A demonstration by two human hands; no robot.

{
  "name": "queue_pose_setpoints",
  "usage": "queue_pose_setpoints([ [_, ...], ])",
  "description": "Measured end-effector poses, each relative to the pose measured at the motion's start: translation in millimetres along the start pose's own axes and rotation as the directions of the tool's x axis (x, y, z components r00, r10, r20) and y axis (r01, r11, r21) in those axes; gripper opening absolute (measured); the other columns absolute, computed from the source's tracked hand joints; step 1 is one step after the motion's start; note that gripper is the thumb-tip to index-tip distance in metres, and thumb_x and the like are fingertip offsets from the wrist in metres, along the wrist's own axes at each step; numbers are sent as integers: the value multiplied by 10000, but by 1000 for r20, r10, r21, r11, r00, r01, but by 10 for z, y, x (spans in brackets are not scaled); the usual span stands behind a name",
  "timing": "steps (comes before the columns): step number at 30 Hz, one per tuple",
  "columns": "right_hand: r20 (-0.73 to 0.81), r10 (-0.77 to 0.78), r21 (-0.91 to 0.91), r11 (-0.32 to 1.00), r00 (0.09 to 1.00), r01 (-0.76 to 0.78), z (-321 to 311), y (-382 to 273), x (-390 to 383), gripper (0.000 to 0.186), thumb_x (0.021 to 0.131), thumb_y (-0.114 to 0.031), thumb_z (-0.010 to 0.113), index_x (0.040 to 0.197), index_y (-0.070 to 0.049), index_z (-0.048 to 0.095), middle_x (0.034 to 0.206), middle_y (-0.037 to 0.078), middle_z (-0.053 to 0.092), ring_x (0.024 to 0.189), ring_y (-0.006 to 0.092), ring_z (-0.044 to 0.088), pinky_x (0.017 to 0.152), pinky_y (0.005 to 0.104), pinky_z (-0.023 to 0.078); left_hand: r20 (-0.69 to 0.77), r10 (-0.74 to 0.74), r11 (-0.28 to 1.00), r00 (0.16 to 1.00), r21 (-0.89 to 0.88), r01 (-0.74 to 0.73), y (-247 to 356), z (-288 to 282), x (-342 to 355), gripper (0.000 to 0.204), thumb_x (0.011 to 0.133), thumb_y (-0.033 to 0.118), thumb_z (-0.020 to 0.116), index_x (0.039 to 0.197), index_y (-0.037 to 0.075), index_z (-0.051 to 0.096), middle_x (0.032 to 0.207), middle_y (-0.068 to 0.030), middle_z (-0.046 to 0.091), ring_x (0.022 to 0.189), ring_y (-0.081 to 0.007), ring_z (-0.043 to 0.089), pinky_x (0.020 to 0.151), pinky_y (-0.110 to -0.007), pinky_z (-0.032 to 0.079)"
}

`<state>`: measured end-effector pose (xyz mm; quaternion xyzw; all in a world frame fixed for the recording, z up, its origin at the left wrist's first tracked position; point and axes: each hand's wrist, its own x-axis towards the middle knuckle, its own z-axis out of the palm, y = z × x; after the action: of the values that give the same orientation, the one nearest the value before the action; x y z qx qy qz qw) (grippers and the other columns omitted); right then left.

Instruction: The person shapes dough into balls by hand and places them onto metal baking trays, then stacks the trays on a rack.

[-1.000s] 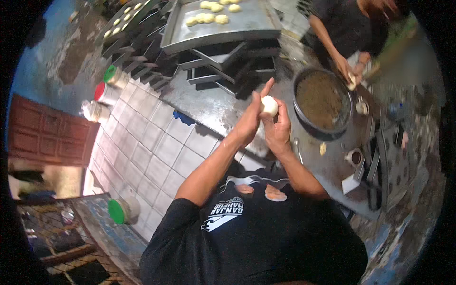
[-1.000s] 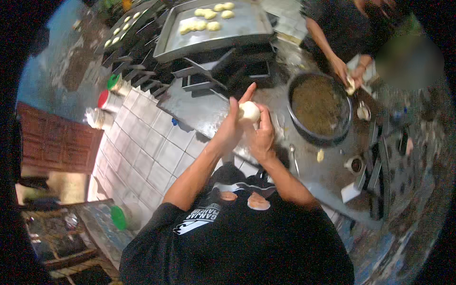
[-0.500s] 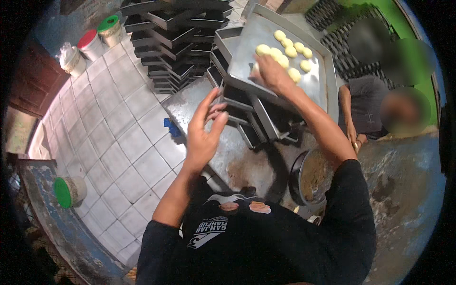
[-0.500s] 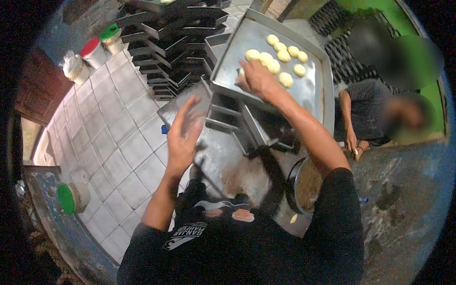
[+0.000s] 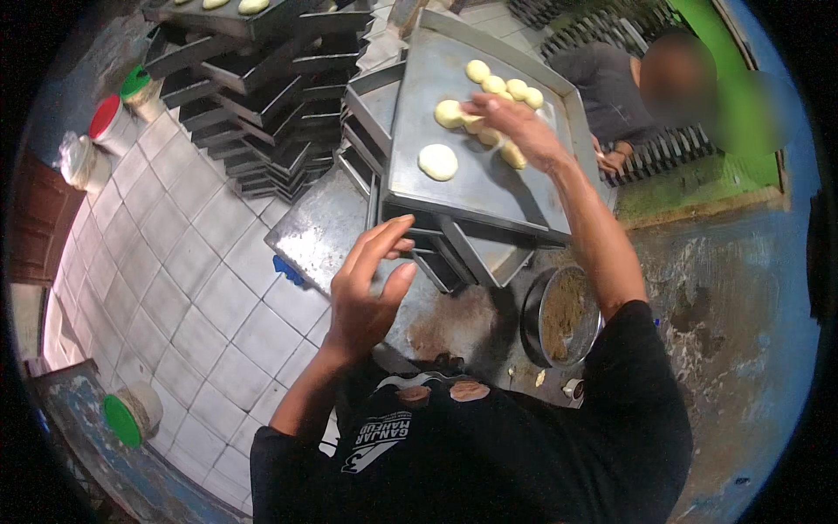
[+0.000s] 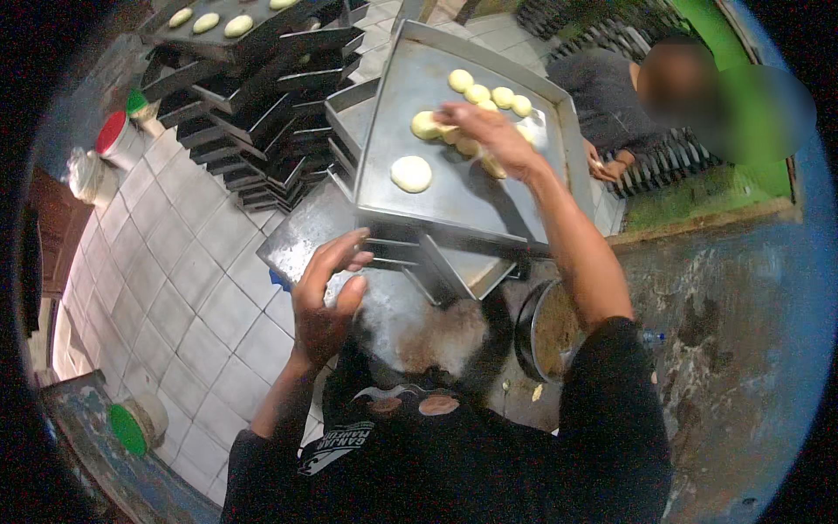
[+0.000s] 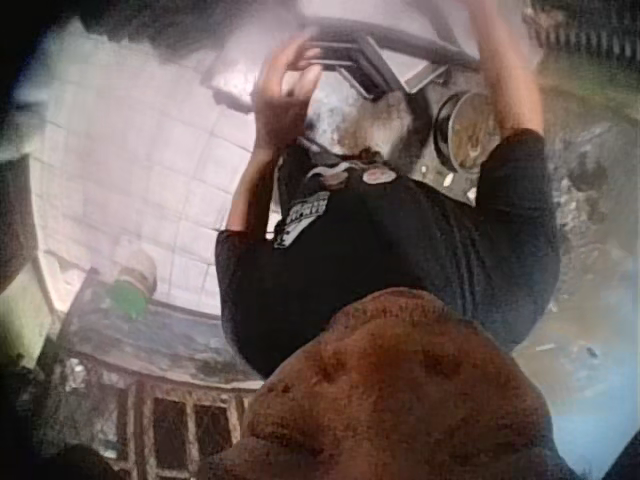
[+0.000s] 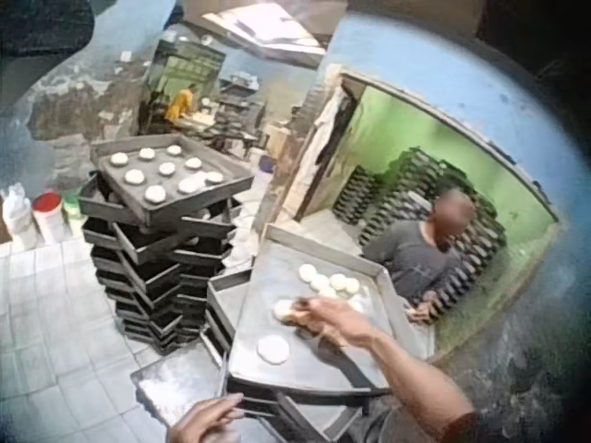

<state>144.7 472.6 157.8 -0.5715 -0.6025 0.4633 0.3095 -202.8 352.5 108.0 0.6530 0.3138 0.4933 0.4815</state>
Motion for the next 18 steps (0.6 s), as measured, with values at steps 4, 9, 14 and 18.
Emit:
queue_pose_setpoints([
  [4,-465,-49,-418,893,884,-170,-560,731,-798,352,935,-171,657,1233,16,664,1113,100,709,972,162,666,857,324,528,84,85,982,993,-176,-69,217,473,-3,286,941,42,610,1218,-21,648,1135,-158,671,965,-215,688,827,-315,552],
  [9,-581,-2,-162,980,814,-113,305,184,-1976,358,862,-230,731,1125,11,694,1011,106,708,894,164,666,771,325,532,47,48,977,998,-209,-37,265,1280,-290,338,1022,110,555,1329,-31,535,1262,-129,600,1114,-182,623,919,-316,524],
  [14,-680,-344,-381,920,647,89,1384,41,-3533,312,830,-176,768,1079,0,701,905,120,651,830,192,644,730,316,526,394,-253,604,884,-649,462,444,2196,-968,390,1086,302,452,1263,-33,548,1134,-108,621,961,-151,605,828,-310,510],
  [18,-857,-248,-299,953,451,-44,1862,586,-4645,297,821,-146,779,1074,-3,713,920,126,675,787,208,663,693,326,529,408,-246,843,879,-358,402,556,2871,-1859,359,1093,321,426,909,43,560,805,-20,566,720,-87,517,638,-269,428],
])
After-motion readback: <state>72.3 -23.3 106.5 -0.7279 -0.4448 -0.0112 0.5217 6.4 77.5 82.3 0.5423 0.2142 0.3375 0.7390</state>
